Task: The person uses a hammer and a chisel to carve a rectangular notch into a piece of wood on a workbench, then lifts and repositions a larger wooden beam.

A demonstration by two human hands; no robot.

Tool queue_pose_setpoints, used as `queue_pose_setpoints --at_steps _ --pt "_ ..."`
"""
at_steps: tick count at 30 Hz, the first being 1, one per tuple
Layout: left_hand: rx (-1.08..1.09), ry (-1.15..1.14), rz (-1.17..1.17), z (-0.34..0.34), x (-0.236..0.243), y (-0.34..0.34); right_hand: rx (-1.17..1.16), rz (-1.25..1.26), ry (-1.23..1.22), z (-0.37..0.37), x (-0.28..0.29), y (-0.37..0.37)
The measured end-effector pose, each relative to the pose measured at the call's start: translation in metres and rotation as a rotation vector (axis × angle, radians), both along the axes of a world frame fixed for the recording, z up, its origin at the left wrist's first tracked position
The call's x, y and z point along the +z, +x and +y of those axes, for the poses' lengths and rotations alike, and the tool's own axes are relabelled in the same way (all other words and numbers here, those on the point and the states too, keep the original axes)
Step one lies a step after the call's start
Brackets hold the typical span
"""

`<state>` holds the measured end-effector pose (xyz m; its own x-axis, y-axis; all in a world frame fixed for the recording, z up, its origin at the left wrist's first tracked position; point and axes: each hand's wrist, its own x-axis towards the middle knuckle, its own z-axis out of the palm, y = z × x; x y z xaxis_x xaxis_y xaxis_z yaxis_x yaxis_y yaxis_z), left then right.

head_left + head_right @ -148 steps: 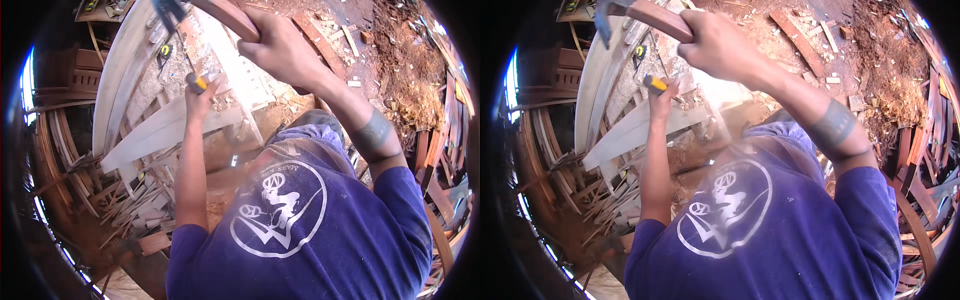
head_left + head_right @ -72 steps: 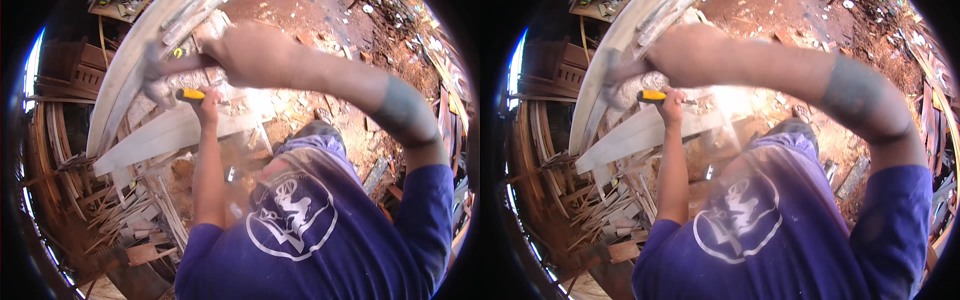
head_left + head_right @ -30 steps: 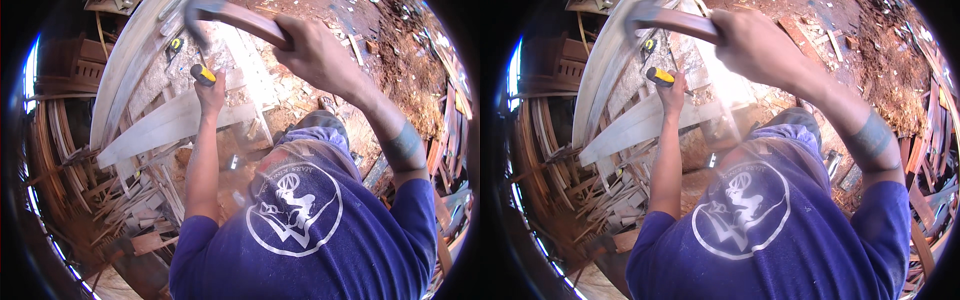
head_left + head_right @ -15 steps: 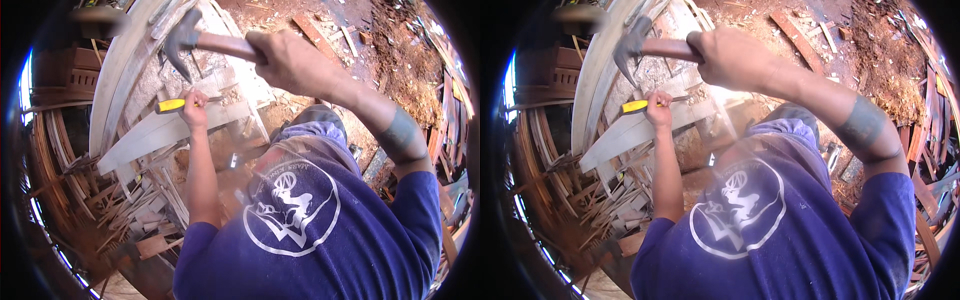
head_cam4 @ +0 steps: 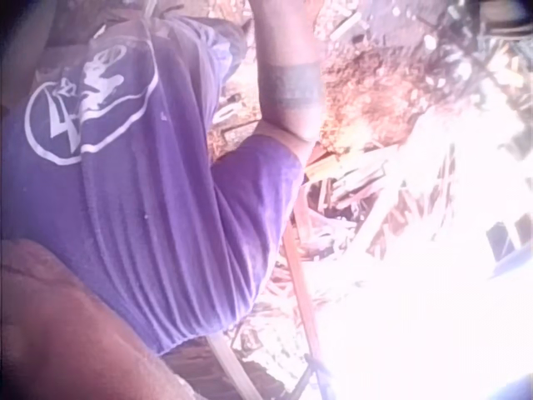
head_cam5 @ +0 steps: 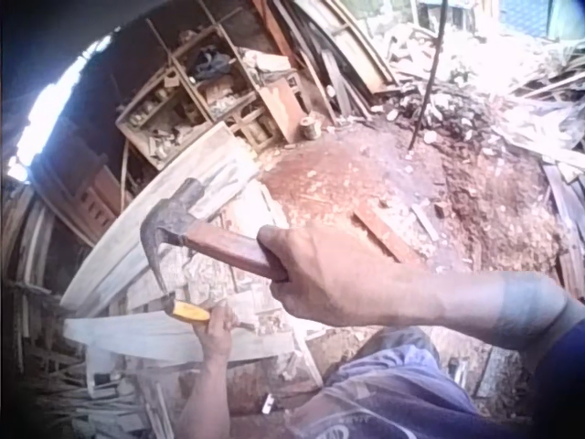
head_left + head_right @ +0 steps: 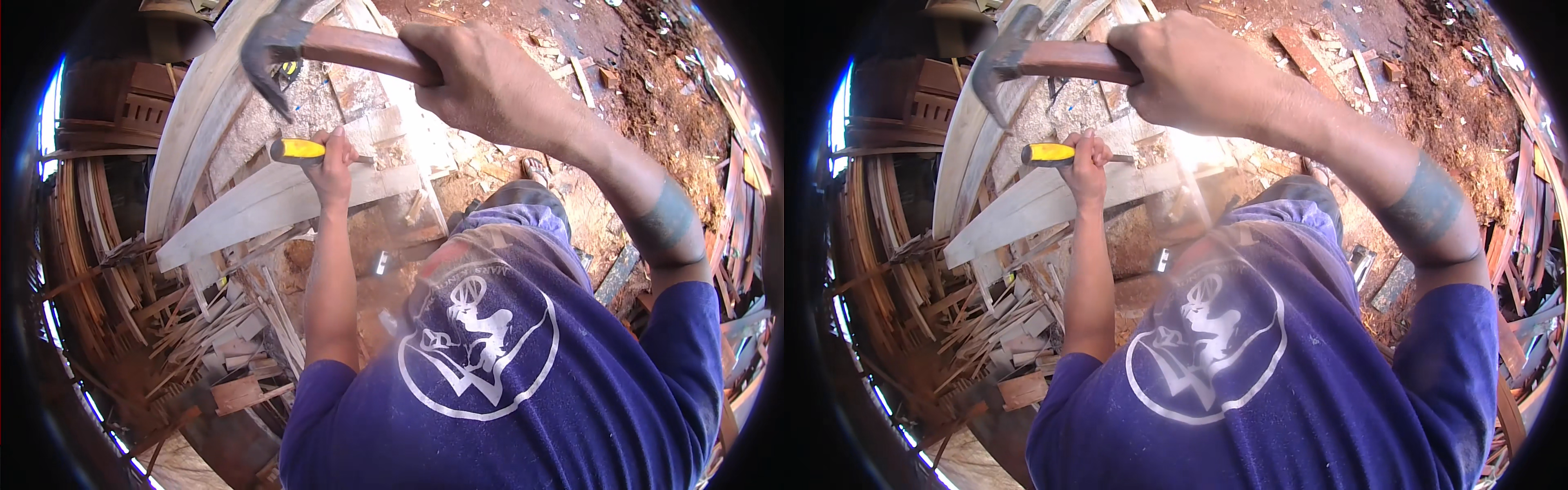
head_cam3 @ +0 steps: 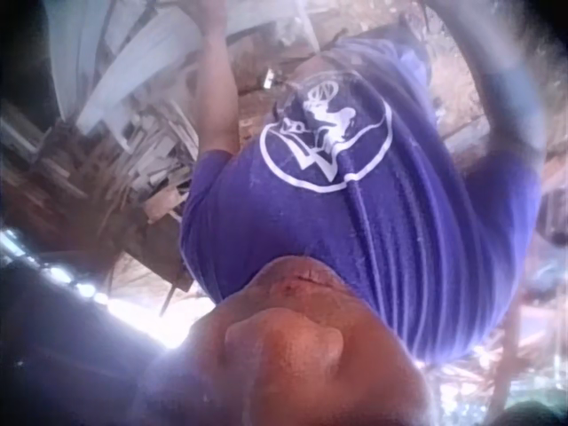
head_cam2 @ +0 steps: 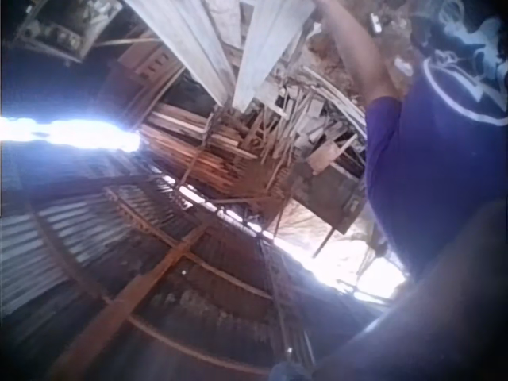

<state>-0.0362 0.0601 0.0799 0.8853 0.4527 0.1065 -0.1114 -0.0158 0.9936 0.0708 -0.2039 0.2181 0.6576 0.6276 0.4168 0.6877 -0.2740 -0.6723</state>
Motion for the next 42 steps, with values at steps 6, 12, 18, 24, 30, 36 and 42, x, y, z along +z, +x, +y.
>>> queue_pose_setpoints --at_steps 6,12,18,24,30,36,42 --pt "0.018 -0.047 -0.005 0.003 -0.001 -0.004 0.038 0.386 -0.224 0.000 0.066 0.001" --pt "-0.004 -0.093 -0.041 0.001 -0.002 -0.003 0.074 0.301 -0.191 0.003 0.090 -0.002" --pt "0.021 -0.046 -0.011 0.001 -0.001 -0.001 0.242 -0.058 0.150 -0.009 0.070 -0.005" --pt "0.002 -0.128 -0.075 0.005 -0.001 -0.004 0.259 -0.030 0.099 -0.004 0.064 -0.003" --pt "-0.006 -0.130 -0.064 0.004 -0.003 -0.003 0.243 0.029 0.058 0.001 0.065 -0.003" --pt "-0.016 -0.130 -0.065 0.005 -0.003 -0.002 0.215 -0.085 0.099 0.011 0.053 0.001" --pt "-0.022 -0.065 -0.049 0.010 -0.013 -0.004 0.048 -0.184 -0.203 0.024 0.015 -0.014"
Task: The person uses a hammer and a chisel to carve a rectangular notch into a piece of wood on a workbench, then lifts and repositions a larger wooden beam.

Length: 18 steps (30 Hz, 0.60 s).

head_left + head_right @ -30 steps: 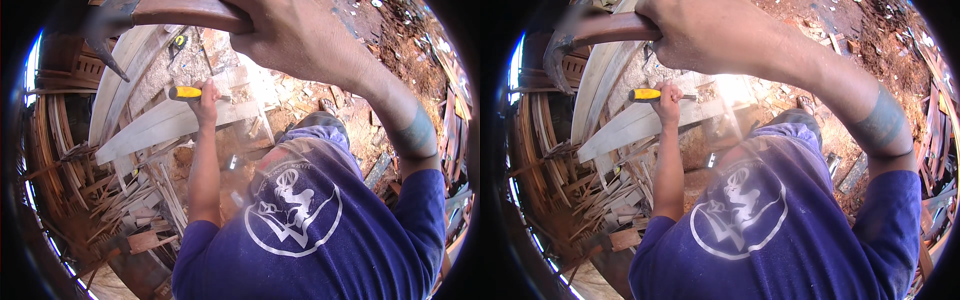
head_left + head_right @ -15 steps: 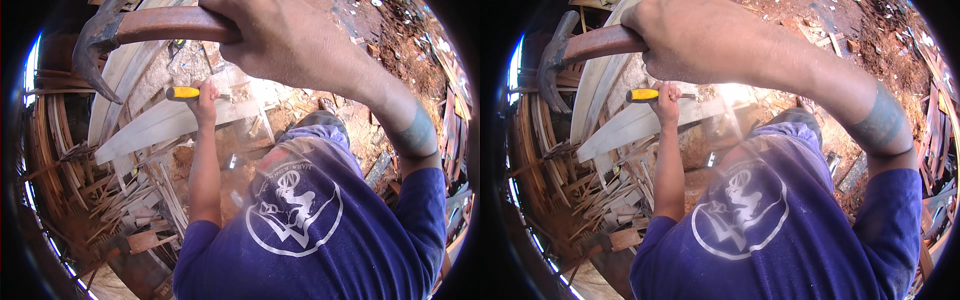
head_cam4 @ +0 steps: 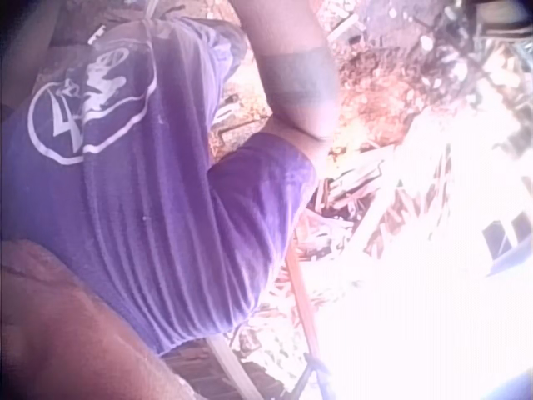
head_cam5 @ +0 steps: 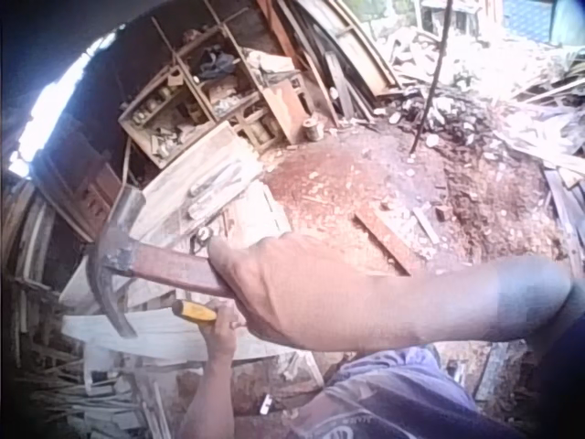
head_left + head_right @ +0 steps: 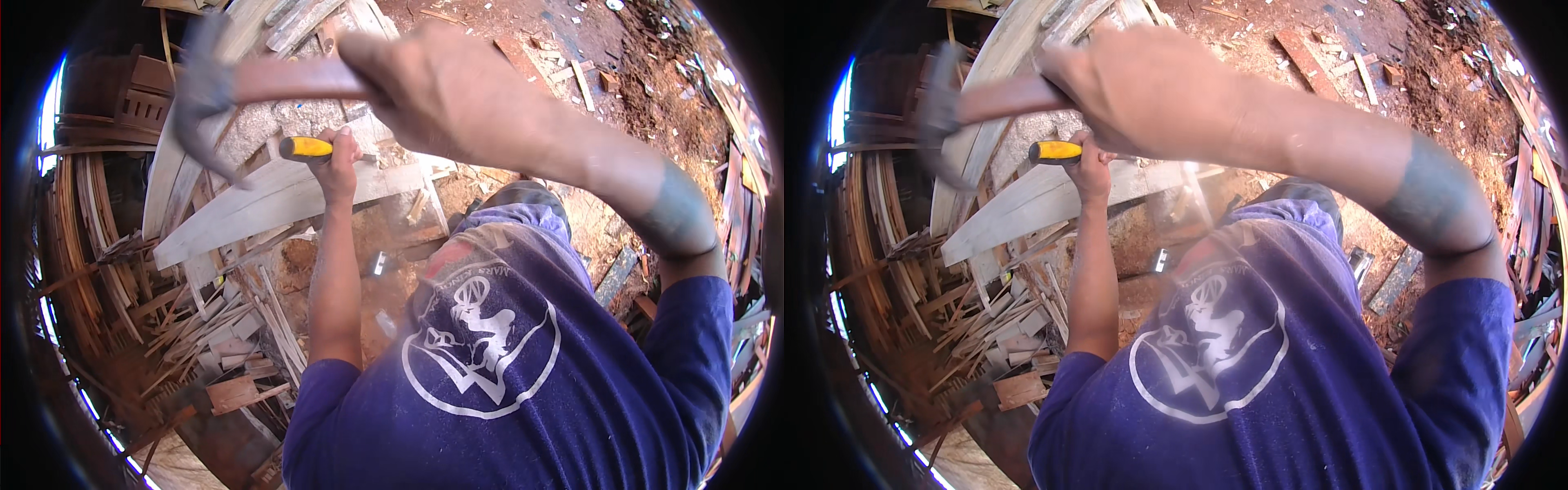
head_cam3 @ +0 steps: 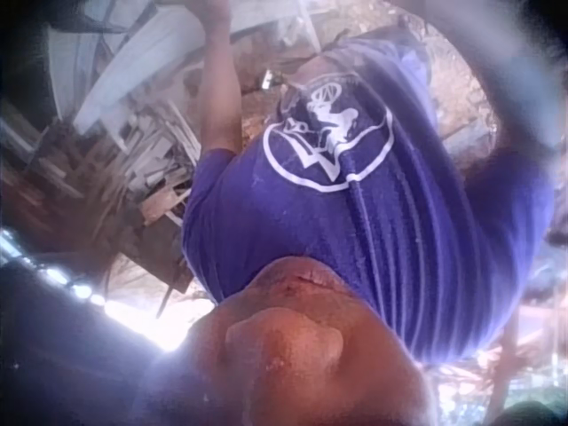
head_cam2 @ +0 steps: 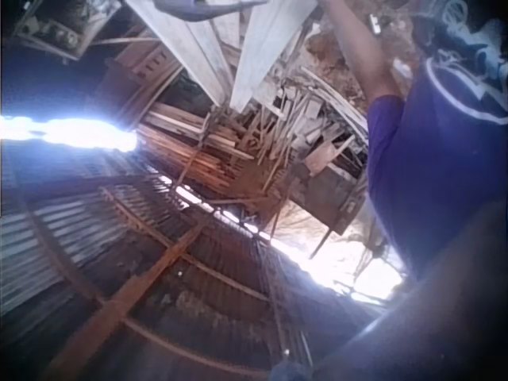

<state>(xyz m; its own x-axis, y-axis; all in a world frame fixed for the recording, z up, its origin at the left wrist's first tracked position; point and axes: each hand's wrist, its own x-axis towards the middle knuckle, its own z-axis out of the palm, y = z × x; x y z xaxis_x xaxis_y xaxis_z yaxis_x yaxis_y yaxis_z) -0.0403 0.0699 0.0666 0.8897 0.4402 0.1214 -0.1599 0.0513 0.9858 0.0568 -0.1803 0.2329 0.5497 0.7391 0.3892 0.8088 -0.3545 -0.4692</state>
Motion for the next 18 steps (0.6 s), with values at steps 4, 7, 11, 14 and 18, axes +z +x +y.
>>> queue_pose_setpoints --at_steps 4,7,11,14,18 --pt "0.090 0.119 0.096 -0.013 -0.015 0.001 0.101 0.144 -0.382 0.003 -0.019 -0.001" --pt "0.029 0.087 0.067 -0.021 -0.016 0.005 0.031 -0.005 -0.083 -0.005 -0.003 0.002" --pt "-0.011 0.069 -0.042 -0.012 0.011 0.004 0.144 0.238 0.149 -0.030 0.043 0.014" --pt "-0.038 -0.036 -0.071 -0.004 0.027 0.004 0.137 0.189 0.234 -0.033 0.048 0.014" --pt "-0.049 0.017 0.054 -0.007 0.021 0.001 -0.009 0.011 0.220 -0.018 0.008 0.011"
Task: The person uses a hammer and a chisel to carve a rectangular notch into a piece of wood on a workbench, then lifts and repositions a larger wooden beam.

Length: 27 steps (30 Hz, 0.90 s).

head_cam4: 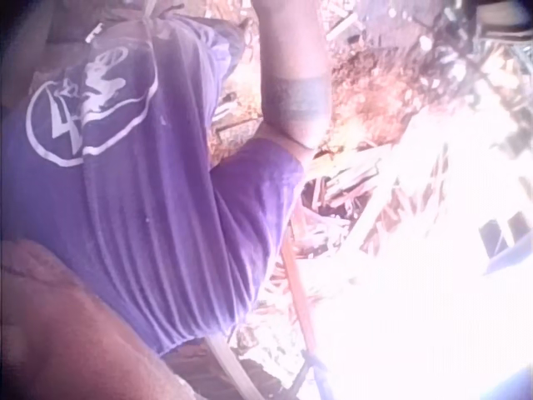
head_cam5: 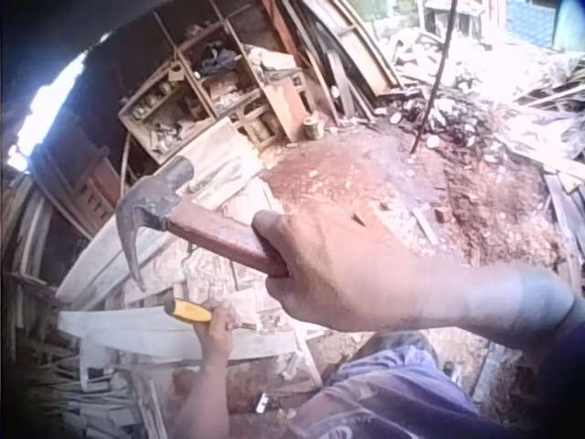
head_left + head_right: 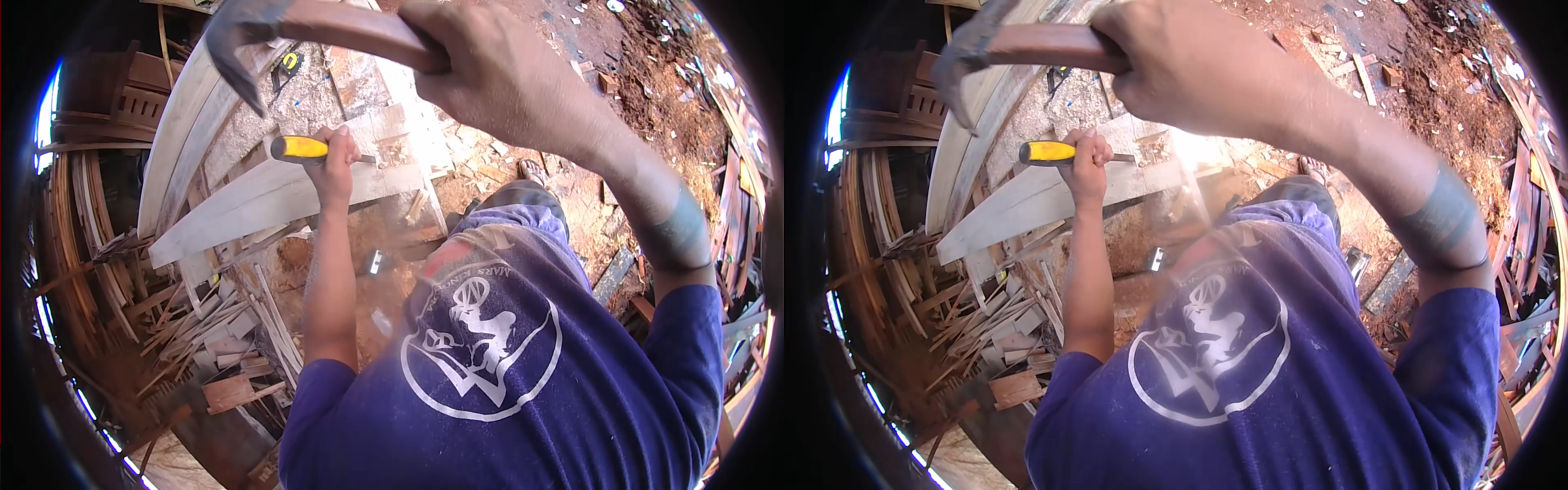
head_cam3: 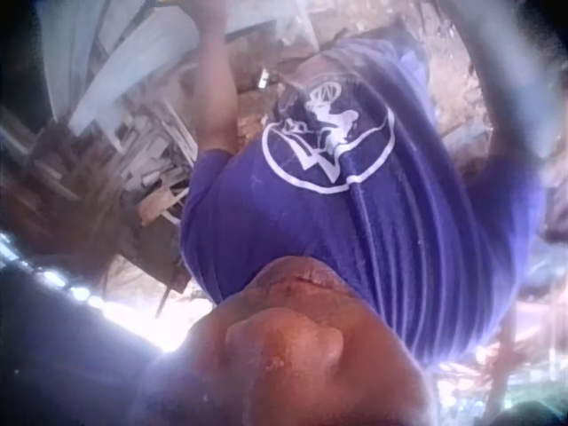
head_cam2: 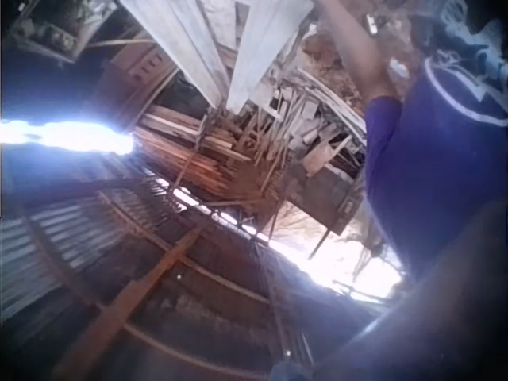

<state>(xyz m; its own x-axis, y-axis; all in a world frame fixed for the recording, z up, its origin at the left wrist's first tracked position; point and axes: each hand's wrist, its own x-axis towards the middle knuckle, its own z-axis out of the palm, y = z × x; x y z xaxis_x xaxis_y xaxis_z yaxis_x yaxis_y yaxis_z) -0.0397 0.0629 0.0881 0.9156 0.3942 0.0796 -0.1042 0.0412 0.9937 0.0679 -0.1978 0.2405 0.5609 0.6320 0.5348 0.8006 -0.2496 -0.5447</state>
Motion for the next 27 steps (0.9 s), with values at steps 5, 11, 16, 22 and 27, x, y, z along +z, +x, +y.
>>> queue_pose_setpoints --at_steps 5,11,16,22,27 --pt "0.001 0.020 0.002 -0.003 -0.014 -0.007 -0.022 0.226 -0.098 0.003 -0.033 -0.007" --pt "0.031 0.150 0.034 -0.007 -0.016 -0.008 -0.039 0.198 -0.109 0.000 -0.006 -0.009" --pt "0.014 0.184 0.048 -0.009 -0.020 -0.008 0.094 0.314 -0.170 -0.006 0.007 -0.003" --pt "0.097 0.460 -0.011 -0.019 -0.029 0.004 -0.012 0.290 -0.227 -0.005 -0.043 -0.028" --pt "0.088 0.517 -0.037 -0.016 -0.030 0.003 -0.023 0.281 -0.352 -0.013 -0.056 -0.032"
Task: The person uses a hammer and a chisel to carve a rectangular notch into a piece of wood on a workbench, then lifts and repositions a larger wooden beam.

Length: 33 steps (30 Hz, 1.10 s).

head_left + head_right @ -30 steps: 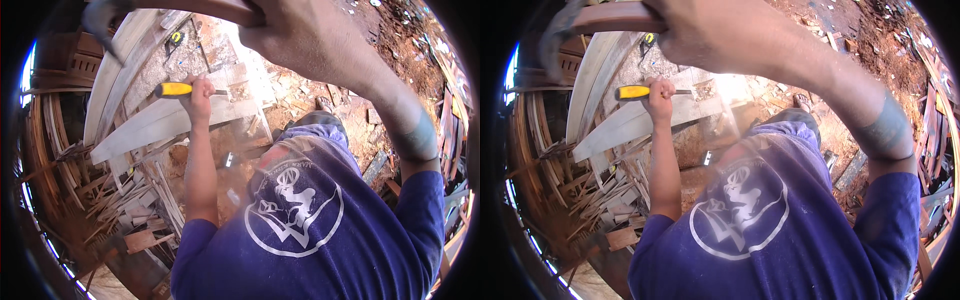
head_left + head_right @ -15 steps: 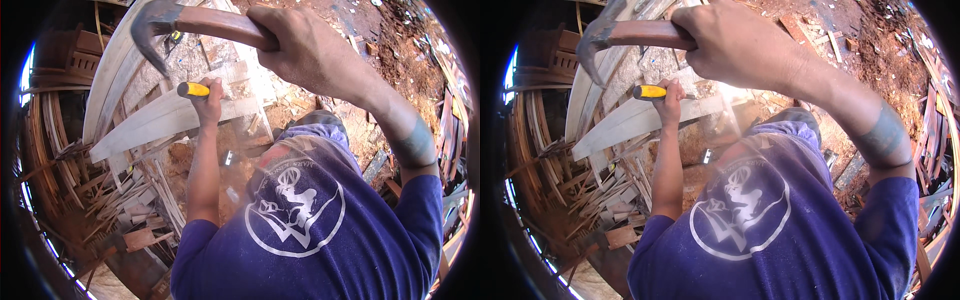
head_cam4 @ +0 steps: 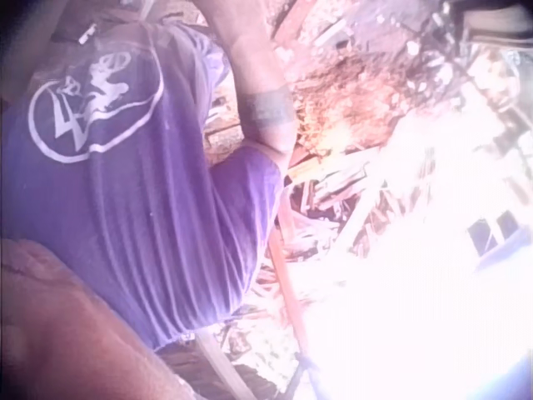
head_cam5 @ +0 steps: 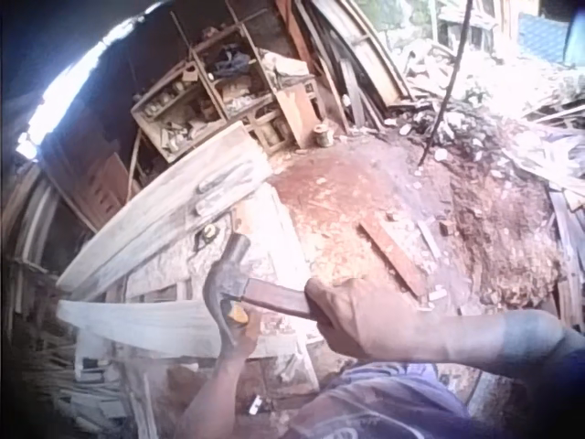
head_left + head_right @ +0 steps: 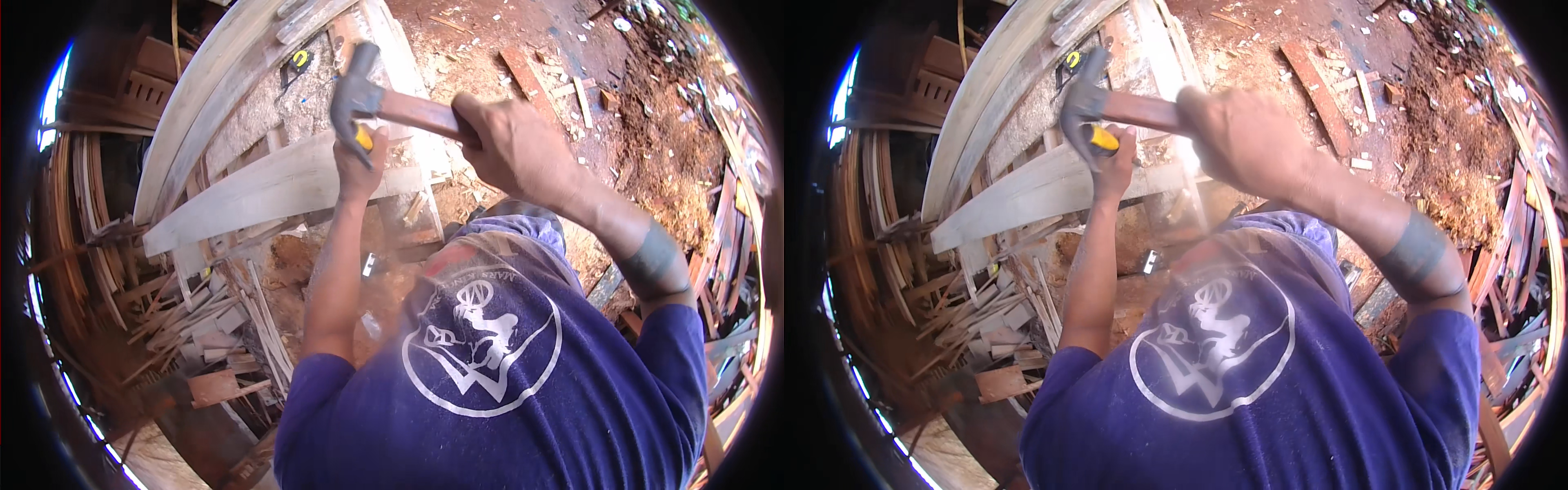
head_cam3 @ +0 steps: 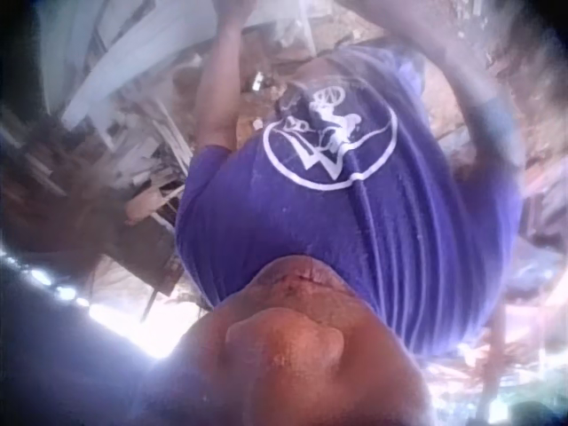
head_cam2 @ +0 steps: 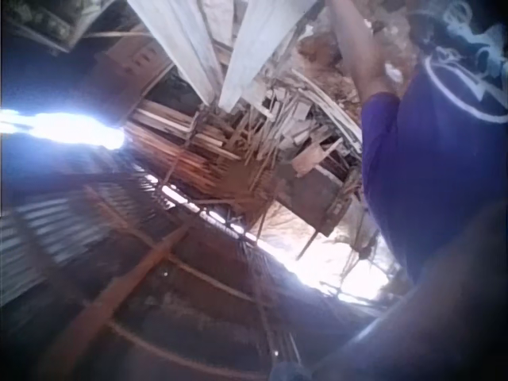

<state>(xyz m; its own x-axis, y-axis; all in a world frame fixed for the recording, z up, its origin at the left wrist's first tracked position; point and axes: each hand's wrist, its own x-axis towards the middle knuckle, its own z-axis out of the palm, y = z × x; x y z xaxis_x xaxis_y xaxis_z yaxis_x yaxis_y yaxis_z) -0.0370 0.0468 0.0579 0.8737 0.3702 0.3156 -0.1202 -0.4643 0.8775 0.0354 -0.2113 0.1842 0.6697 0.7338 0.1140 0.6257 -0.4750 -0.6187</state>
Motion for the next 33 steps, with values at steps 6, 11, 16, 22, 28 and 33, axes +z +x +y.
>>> queue_pose_setpoints --at_steps 6,11,16,22,28,33 --pt "-0.060 -0.088 0.136 0.014 -0.013 -0.004 0.016 -0.132 0.337 -0.001 0.017 -0.002" --pt "-0.055 -0.101 0.095 0.016 -0.012 0.000 0.029 -0.084 0.016 -0.004 0.018 0.009" --pt "-0.025 -0.168 0.159 0.004 0.002 -0.007 0.006 -0.219 0.592 -0.003 0.014 0.006" --pt "-0.040 -0.211 0.147 0.004 0.009 -0.005 0.051 -0.150 0.032 0.002 0.015 0.007" --pt "-0.037 -0.265 0.132 0.007 0.001 -0.007 0.034 -0.163 0.307 0.009 0.016 0.005" --pt "-0.085 -0.259 0.114 0.009 0.008 -0.001 0.075 -0.246 -0.031 0.010 0.026 0.006"
